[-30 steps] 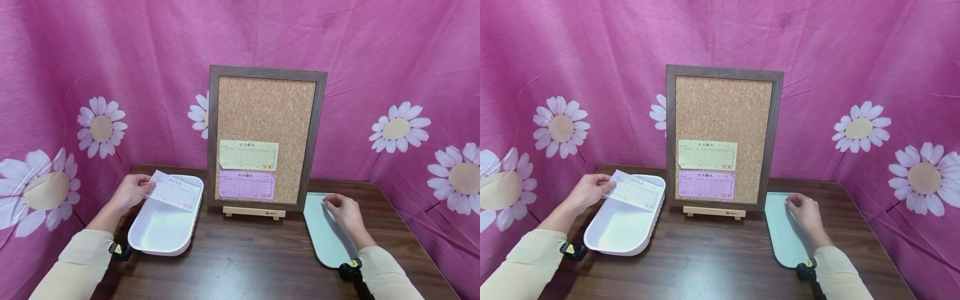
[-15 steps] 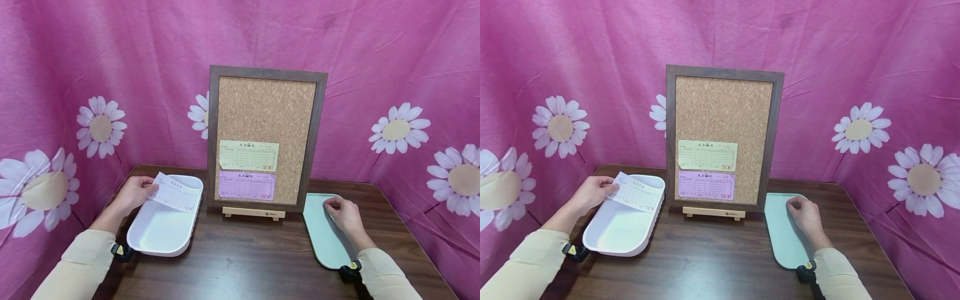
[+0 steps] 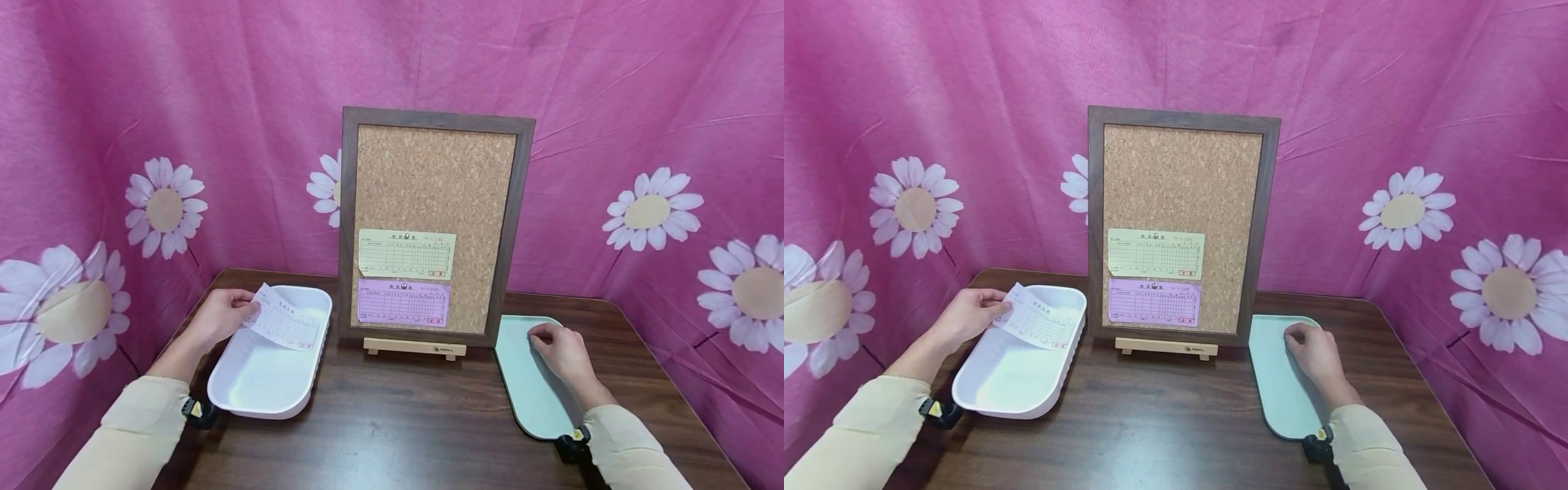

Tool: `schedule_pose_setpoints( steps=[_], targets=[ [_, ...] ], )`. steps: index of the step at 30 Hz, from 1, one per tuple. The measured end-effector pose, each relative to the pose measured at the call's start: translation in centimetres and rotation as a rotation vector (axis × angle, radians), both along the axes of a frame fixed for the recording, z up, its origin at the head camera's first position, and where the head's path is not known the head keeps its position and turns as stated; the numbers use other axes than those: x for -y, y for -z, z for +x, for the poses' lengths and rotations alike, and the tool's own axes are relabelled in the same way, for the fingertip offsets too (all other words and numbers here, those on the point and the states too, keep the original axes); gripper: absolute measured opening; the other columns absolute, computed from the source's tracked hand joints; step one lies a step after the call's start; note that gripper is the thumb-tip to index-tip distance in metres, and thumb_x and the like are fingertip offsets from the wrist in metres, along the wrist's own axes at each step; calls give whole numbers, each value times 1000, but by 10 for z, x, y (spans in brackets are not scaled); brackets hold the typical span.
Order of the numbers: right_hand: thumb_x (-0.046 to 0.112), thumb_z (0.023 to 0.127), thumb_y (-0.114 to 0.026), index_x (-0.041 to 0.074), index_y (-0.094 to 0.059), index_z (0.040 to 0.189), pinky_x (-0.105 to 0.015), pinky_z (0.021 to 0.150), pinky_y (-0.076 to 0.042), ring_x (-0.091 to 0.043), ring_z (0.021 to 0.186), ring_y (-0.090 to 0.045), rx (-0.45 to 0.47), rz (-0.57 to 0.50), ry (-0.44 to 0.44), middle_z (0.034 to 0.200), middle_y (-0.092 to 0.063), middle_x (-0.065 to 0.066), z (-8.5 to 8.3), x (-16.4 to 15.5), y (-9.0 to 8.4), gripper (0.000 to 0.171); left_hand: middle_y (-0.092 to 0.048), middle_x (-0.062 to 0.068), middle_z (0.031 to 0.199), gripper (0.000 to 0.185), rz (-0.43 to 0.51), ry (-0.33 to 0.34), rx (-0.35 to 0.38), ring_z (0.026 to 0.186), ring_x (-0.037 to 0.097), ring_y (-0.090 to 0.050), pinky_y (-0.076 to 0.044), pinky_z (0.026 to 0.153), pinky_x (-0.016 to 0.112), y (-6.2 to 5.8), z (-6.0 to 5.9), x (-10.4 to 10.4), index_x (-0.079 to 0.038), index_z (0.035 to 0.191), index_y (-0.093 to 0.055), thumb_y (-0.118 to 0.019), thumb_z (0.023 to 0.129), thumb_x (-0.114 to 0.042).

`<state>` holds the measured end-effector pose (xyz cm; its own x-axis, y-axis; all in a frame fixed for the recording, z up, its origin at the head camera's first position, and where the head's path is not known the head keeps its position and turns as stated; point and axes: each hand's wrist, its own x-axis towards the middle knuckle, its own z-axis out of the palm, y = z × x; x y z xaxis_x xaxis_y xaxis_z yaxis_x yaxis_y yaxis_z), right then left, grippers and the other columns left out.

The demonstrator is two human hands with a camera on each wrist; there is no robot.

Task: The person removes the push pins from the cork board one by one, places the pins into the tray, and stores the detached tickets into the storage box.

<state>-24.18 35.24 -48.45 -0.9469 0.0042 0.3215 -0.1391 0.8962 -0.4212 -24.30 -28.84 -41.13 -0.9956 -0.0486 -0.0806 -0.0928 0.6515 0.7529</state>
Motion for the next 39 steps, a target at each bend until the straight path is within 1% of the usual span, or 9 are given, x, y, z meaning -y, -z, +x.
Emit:
schedule_pose_setpoints(
  steps=[7,11,16,20,25,30,32,37,39],
  targets=[
    [-1,93,-77,3,-82,100,-45,78,-57,-38,93,-76,-12,3,6,98,-82,-16,1,1,0,9,-72,34,120,35,1,8,-29,97,27,-71,-59,73,26,-1,1,2,15,133,-65,-61,108,-10],
    [0,93,-77,3,-82,100,-45,79,-57,-39,96,-75,6,-8,12,99,-82,-17,1,1,-3,9,-72,35,122,34,20,17,-41,98,27,-73,-63,76,28,-2,1,5,15,131,-65,-60,108,-9],
    [3,95,-77,3,-82,102,-44,80,-56,-40,97,-75,45,-27,16,102,-82,-18,2,1,-8,9,-71,36,128,34,107,27,-20,103,29,-78,-66,85,34,-3,1,7,17,134,-62,-60,109,-6],
    [4,95,-76,3,-82,103,-41,78,-56,-40,97,-75,57,-31,8,103,-82,-18,2,-1,-9,10,-72,36,128,36,156,16,-1,107,30,-80,-65,87,32,-5,2,8,18,136,-59,-61,109,-5],
    [8,97,-76,3,-82,106,-37,77,-54,-38,98,-74,86,-41,9,106,-81,-18,2,-3,-10,12,-72,36,128,37,157,18,-8,108,32,-80,-65,88,33,-8,3,9,18,138,-59,-62,109,-6],
    [11,99,-75,2,-81,110,-33,73,-52,-37,99,-74,109,-63,4,109,-81,-20,2,-5,-15,15,-71,36,130,38,154,21,-27,113,37,-78,-64,90,33,-10,3,10,17,139,-58,-61,110,-7],
    [11,99,-75,2,-81,111,-33,74,-53,-38,101,-74,104,-70,6,110,-81,-21,3,-5,-16,16,-70,37,130,38,149,26,-36,115,39,-77,-63,91,36,-10,3,10,17,139,-58,-61,110,-7],
    [11,100,-74,2,-81,113,-39,83,-53,-43,109,-73,73,-74,13,113,-81,-21,5,-3,-22,17,-70,37,130,39,148,36,-58,116,42,-76,-62,94,41,-11,4,13,18,140,-57,-61,109,-7],
    [12,100,-74,2,-81,113,-38,84,-52,-44,111,-73,55,-75,14,114,-81,-21,6,-2,-26,17,-70,37,130,40,150,38,-64,116,42,-76,-62,95,41,-12,3,13,17,140,-57,-61,110,-8]
  ],
)
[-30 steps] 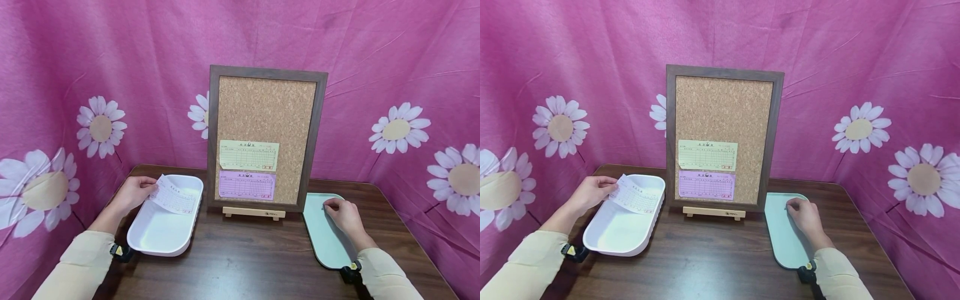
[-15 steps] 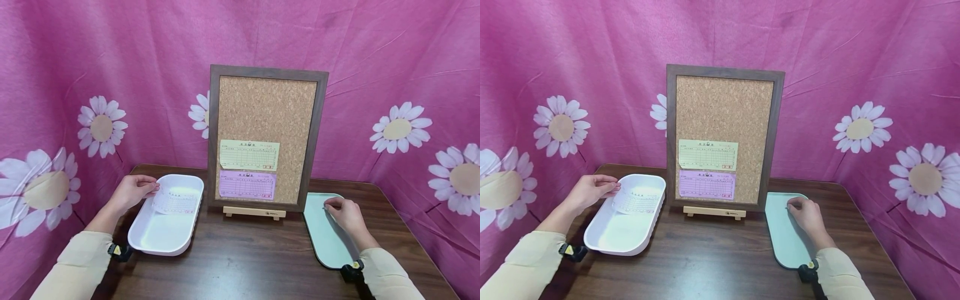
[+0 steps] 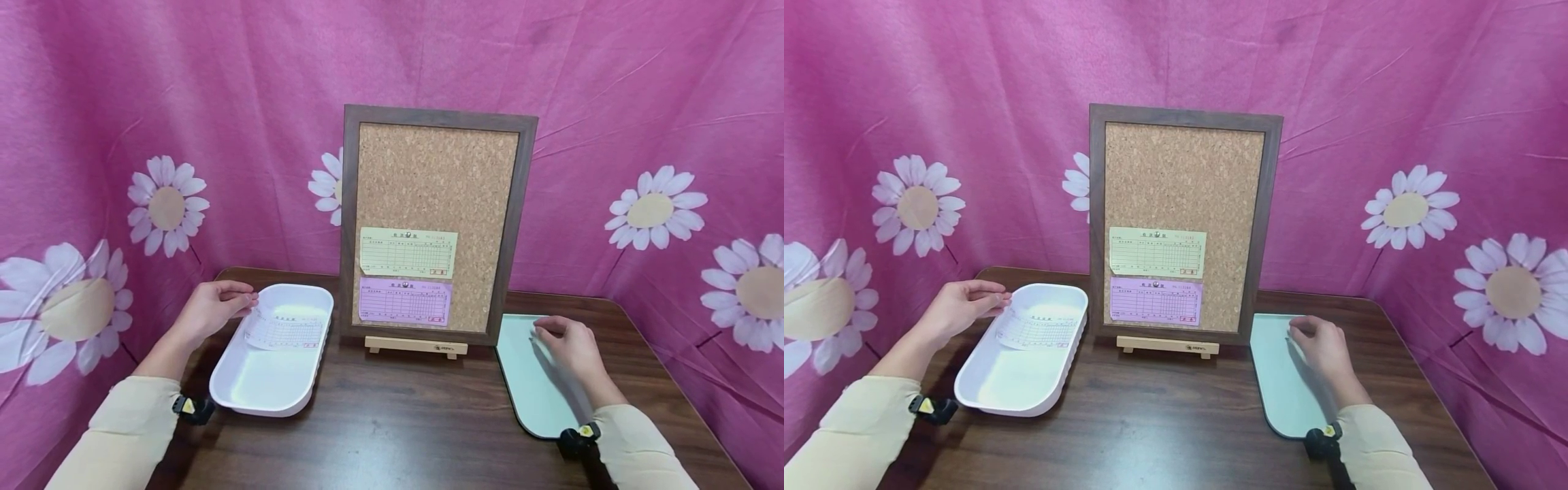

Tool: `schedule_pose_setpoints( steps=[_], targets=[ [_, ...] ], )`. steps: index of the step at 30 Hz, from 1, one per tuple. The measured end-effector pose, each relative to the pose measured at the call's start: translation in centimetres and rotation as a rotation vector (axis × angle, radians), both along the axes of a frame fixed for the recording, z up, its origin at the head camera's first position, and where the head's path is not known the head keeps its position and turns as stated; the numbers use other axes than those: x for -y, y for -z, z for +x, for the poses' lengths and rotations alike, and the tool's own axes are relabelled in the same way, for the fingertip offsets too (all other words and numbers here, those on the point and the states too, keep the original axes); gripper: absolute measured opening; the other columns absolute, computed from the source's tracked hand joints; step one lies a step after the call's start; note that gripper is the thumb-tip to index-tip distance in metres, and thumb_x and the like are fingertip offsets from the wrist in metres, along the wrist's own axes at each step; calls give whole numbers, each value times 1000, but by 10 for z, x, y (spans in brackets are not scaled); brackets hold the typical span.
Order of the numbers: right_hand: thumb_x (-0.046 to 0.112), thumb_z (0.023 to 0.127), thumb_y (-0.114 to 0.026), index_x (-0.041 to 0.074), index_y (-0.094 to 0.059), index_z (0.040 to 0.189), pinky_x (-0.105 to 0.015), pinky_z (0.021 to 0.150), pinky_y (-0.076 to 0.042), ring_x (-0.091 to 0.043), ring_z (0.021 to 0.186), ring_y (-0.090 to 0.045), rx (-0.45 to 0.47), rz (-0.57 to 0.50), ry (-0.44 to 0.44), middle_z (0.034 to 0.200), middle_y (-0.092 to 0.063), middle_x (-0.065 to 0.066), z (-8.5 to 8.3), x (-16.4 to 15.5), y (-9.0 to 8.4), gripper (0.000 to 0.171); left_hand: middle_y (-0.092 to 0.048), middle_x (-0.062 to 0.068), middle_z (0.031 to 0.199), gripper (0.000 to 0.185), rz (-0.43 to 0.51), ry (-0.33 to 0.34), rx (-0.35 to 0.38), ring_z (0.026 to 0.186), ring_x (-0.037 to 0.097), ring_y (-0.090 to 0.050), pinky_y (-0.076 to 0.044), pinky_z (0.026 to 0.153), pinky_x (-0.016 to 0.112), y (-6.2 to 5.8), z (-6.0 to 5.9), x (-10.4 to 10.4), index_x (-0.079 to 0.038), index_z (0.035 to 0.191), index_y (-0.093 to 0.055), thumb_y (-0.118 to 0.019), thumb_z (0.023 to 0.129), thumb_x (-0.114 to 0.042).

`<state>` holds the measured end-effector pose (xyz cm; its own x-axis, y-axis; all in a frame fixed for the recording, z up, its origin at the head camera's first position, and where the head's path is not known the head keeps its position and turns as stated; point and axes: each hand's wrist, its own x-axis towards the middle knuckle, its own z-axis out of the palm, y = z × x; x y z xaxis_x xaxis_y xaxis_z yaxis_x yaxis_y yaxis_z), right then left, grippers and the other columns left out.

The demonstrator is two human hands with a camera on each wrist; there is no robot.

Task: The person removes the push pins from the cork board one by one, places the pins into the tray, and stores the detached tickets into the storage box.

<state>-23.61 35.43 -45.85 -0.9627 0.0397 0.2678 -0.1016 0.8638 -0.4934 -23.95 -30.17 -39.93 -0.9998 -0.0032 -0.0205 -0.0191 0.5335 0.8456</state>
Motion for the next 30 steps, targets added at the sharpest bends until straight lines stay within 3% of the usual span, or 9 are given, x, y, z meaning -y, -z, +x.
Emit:
schedule_pose_setpoints(
  steps=[5,9,12,15,18,22,27,30],
  targets=[
    [12,99,-75,2,-81,113,-26,80,-48,-45,111,-72,-57,-8,4,113,-81,-21,2,1,-9,18,-71,34,131,41,-16,8,-14,116,42,-76,-63,95,38,-4,-1,-1,13,142,-58,-61,111,-14],
    [13,100,-75,3,-81,112,-23,80,-45,-41,109,-72,-95,-12,8,112,-81,-20,2,1,-14,17,-70,33,134,44,-26,18,-14,117,42,-76,-61,99,43,-8,-1,-3,12,144,-57,-60,112,-18],
    [15,101,-74,5,-82,112,-20,79,-45,-17,103,-71,-114,-13,6,111,-82,-18,2,0,-18,17,-70,32,136,45,-18,21,-8,119,42,-75,-60,102,46,-11,0,-5,11,146,-56,-59,112,-19],
    [15,101,-74,4,-81,113,-17,79,-45,14,98,-56,-129,-27,-2,111,-82,-18,2,0,-20,18,-70,31,136,45,-22,22,-7,119,43,-75,-59,102,46,-13,0,-8,9,146,-57,-59,112,-21],
    [15,101,-75,4,-81,113,-14,78,-44,27,95,-43,-146,-48,-8,111,-82,-19,4,1,-23,18,-71,31,135,45,-22,30,-18,120,44,-74,-60,101,45,-15,0,-12,8,145,-58,-59,112,-22],
    [14,100,-75,4,-82,112,-13,80,-43,32,95,-40,-169,-64,-6,110,-82,-19,5,4,-26,17,-72,31,133,42,-17,58,-43,119,43,-75,-63,97,41,-19,2,-17,8,143,-60,-59,112,-20],
    [13,101,-73,4,-82,113,-10,78,-43,35,95,-39,-179,-83,-20,112,-82,-19,5,8,-31,17,-73,32,130,38,7,95,-71,109,26,-79,-65,92,35,-22,4,-22,12,138,-62,-60,111,-15],
    [13,101,-73,5,-82,113,-7,76,-43,33,94,-42,-176,-93,-26,112,-82,-19,5,10,-34,17,-73,33,129,38,16,109,-87,110,28,-78,-65,91,34,-23,4,-24,13,137,-62,-60,111,-14]
  ],
)
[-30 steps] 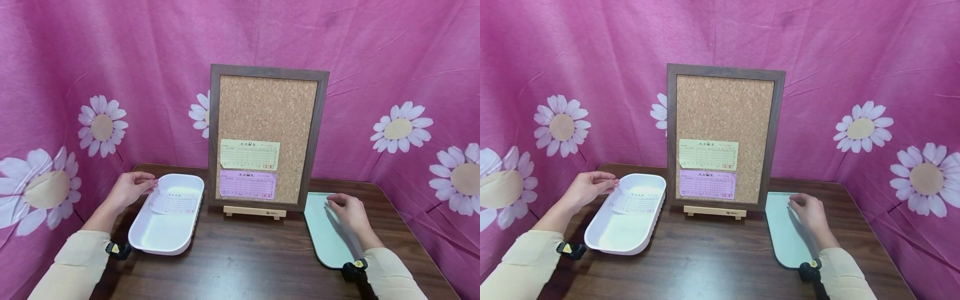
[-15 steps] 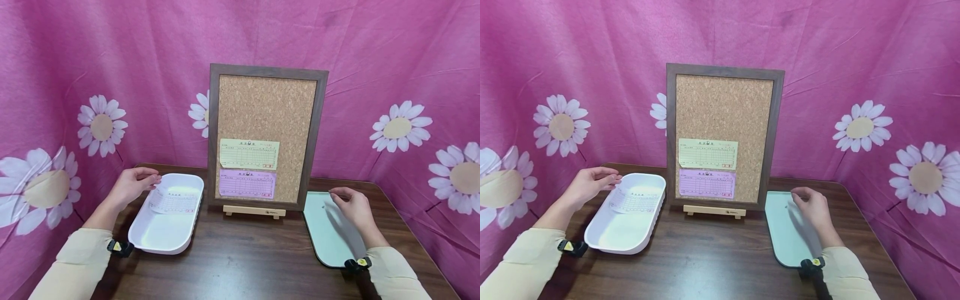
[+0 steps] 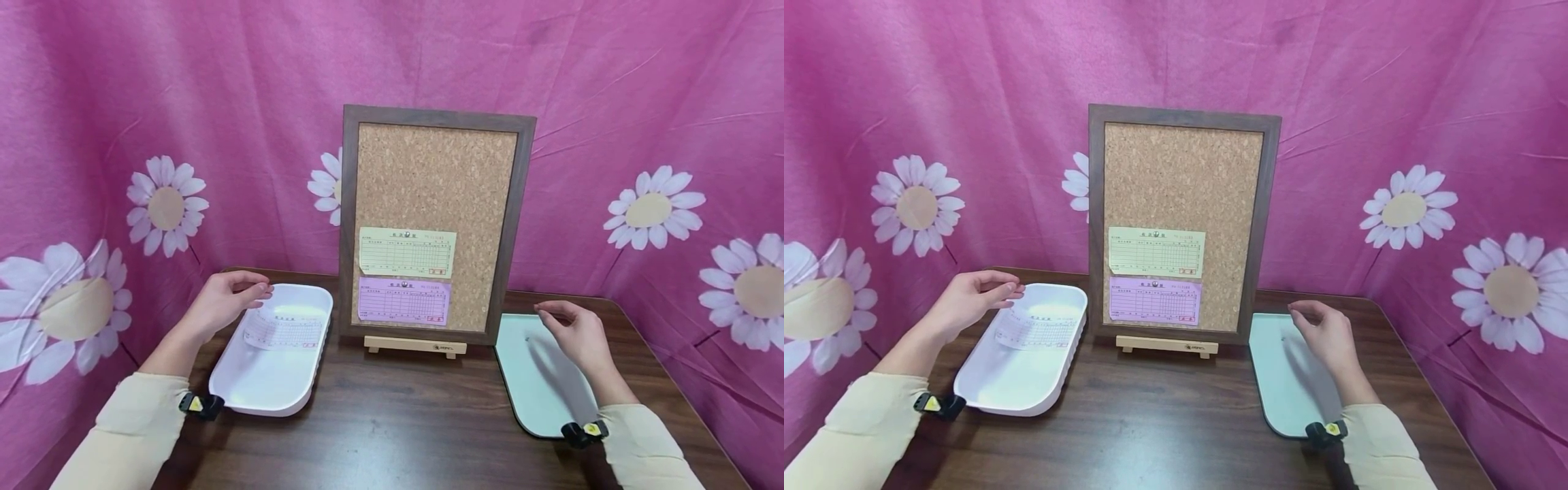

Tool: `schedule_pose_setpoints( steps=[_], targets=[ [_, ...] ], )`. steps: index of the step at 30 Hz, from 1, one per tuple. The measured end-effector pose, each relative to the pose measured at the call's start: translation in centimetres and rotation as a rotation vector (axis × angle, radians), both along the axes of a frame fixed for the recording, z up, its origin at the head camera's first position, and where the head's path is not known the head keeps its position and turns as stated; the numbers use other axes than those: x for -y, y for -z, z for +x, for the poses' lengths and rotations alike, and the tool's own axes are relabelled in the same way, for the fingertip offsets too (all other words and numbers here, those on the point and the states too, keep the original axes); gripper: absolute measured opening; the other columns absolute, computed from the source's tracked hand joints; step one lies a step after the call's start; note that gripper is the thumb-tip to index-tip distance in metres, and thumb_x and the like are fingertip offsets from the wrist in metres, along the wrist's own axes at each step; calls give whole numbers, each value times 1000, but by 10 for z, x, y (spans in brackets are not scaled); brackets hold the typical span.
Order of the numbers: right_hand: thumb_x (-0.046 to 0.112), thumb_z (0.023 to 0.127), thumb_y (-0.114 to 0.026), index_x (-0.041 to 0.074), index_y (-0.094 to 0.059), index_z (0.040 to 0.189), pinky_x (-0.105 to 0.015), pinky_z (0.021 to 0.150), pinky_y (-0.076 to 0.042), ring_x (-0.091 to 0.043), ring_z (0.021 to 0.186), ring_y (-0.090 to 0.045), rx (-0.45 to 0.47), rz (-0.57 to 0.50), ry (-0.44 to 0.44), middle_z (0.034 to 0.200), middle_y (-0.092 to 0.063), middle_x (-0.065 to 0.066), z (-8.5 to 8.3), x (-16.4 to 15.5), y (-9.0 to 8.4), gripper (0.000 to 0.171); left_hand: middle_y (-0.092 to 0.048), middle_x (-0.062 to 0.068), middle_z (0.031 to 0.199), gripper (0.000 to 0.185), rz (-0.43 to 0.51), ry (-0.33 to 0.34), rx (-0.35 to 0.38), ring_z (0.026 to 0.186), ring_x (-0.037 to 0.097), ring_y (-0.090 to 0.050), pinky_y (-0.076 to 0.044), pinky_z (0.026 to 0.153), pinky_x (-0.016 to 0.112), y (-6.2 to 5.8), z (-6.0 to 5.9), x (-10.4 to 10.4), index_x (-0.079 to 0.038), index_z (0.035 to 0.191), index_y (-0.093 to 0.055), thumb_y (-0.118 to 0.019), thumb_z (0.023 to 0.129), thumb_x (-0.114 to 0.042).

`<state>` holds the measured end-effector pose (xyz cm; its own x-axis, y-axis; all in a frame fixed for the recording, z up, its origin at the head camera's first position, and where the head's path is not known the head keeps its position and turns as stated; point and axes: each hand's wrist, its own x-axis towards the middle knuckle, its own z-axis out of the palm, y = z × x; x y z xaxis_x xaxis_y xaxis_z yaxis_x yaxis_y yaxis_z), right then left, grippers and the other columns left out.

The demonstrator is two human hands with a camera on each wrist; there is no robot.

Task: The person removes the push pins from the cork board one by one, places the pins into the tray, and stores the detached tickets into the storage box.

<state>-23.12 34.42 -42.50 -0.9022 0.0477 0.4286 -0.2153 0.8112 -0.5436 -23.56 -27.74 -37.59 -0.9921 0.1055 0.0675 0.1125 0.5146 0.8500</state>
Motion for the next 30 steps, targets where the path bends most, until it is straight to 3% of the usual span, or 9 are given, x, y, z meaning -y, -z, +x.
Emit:
schedule_pose_setpoints(
  steps=[4,8,18,21,25,30],
  targets=[
    [11,101,-73,4,-82,113,-4,75,-43,32,92,-45,-2,-18,-6,112,-81,-21,0,3,-3,17,-73,33,129,39,-5,9,-12,112,34,-77,-65,91,36,-2,0,-2,13,137,-63,-61,111,-16],
    [10,101,-74,2,-82,114,-1,75,-42,33,91,-46,-14,-44,-13,113,-81,-22,0,8,-6,17,-72,33,131,39,-2,1,-5,112,29,-78,-65,93,35,-3,0,-4,13,138,-63,-61,111,-16],
    [11,101,-74,3,-82,113,-2,73,-45,29,88,-51,-18,-74,-17,111,-81,-19,-2,18,-8,16,-68,35,136,39,95,13,-13,121,38,-74,-63,94,30,-1,-3,-17,14,138,-62,-62,110,-13],
    [11,101,-74,4,-82,113,-3,72,-47,27,87,-53,-22,-83,-20,106,-82,-6,-2,20,-9,16,-68,36,135,38,109,18,-17,117,29,-76,-63,91,24,0,-3,-19,15,137,-63,-62,110,-12],
    [10,101,-75,3,-82,112,-4,71,-48,26,86,-55,-37,-103,-34,100,-76,23,-1,23,-12,15,-69,36,134,37,113,23,-21,112,17,-76,-63,91,22,1,-4,-21,16,136,-63,-61,110,-11],
    [11,100,-75,4,-82,112,-4,71,-47,24,84,-57,-57,-123,-49,95,-62,44,1,30,-17,15,-69,35,134,37,103,35,-29,119,29,-75,-62,95,27,1,-5,-25,15,137,-63,-61,110,-11]
  ],
)
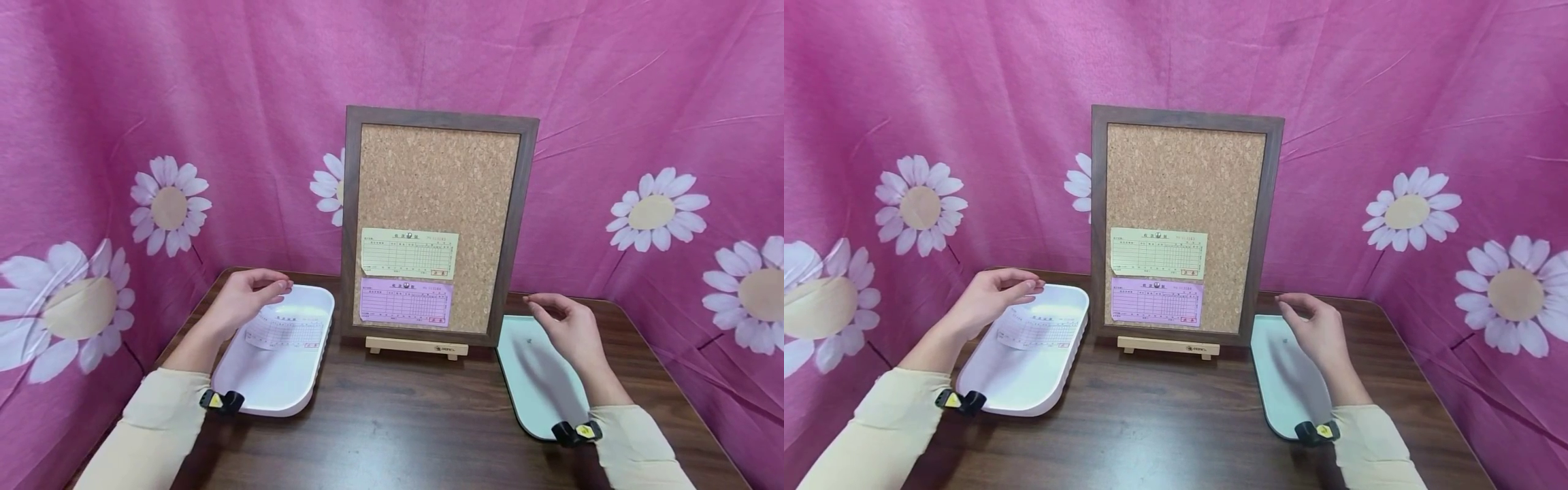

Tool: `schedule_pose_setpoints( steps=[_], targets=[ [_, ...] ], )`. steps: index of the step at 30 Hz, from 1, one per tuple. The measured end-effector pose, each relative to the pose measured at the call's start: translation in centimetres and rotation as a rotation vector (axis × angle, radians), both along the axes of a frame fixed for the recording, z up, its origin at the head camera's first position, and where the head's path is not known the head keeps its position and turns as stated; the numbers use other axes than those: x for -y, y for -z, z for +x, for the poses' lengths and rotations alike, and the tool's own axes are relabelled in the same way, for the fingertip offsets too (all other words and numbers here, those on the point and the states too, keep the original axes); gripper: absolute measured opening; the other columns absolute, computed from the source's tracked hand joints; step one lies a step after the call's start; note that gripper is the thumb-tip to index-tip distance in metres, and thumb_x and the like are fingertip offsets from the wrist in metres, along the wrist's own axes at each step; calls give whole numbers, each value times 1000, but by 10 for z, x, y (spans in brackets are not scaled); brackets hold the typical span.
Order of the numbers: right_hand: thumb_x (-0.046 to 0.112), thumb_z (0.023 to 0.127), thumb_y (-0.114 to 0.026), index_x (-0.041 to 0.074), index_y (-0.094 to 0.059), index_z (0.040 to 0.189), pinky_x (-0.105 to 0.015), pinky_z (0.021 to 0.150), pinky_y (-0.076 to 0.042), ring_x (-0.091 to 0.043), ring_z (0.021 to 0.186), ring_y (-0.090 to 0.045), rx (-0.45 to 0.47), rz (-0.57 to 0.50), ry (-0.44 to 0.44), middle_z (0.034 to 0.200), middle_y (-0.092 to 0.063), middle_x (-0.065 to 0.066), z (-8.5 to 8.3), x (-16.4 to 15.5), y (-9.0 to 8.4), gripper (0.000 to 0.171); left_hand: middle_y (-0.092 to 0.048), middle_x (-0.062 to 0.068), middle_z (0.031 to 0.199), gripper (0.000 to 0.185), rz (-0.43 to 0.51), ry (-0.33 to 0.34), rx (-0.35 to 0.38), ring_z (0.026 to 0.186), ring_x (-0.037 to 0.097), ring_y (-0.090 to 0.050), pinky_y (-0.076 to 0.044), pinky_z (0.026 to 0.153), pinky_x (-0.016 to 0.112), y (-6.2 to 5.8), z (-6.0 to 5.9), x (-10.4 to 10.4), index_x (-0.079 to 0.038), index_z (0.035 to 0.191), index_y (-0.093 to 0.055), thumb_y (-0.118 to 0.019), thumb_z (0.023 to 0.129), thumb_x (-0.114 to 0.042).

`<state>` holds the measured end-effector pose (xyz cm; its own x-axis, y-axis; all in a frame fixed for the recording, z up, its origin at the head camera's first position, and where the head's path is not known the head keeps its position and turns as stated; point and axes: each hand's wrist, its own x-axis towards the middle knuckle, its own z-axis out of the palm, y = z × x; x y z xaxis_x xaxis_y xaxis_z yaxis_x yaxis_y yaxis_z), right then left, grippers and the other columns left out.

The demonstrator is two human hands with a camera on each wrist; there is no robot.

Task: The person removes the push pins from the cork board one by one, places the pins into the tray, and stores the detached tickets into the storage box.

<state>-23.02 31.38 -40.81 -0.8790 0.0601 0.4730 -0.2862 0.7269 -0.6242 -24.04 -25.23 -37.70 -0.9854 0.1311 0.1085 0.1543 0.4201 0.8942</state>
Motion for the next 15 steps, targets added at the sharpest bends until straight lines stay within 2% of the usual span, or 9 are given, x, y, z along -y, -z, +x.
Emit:
schedule_pose_setpoints(
  steps=[2,5,11,13,15],
  targets=[
    [12,101,-75,4,-82,112,-4,71,-48,24,84,-58,-7,-14,-10,95,-61,46,1,3,-2,15,-70,34,134,36,-8,5,-3,122,36,-74,-62,96,28,0,-1,-2,14,136,-64,-61,110,-11],
    [11,101,-75,3,-82,112,-4,72,-48,23,84,-59,-16,-31,-25,95,-62,45,0,8,-5,15,-71,33,132,35,-6,12,-5,120,35,-74,-62,96,29,-1,-1,-5,13,135,-65,-62,110,-11],
    [9,100,-76,3,-82,112,-5,71,-49,21,84,-62,-34,-59,-40,95,-65,41,-1,16,-7,15,-73,32,129,33,23,31,-5,105,5,-74,-63,95,28,-2,-2,-11,13,132,-67,-63,109,-10],
    [9,101,-76,3,-82,112,-5,71,-50,20,85,-62,-38,-68,-47,96,-67,38,-1,19,-9,15,-72,32,130,33,27,35,-6,102,0,-73,-63,96,29,-2,-2,-12,13,132,-67,-63,109,-9],
    [10,101,-76,4,-83,112,-6,71,-50,19,85,-63,-37,-75,-54,97,-70,35,-1,22,-11,15,-72,32,131,33,29,41,-7,103,1,-73,-63,97,31,-3,-1,-14,13,133,-67,-63,109,-10]
  ],
)
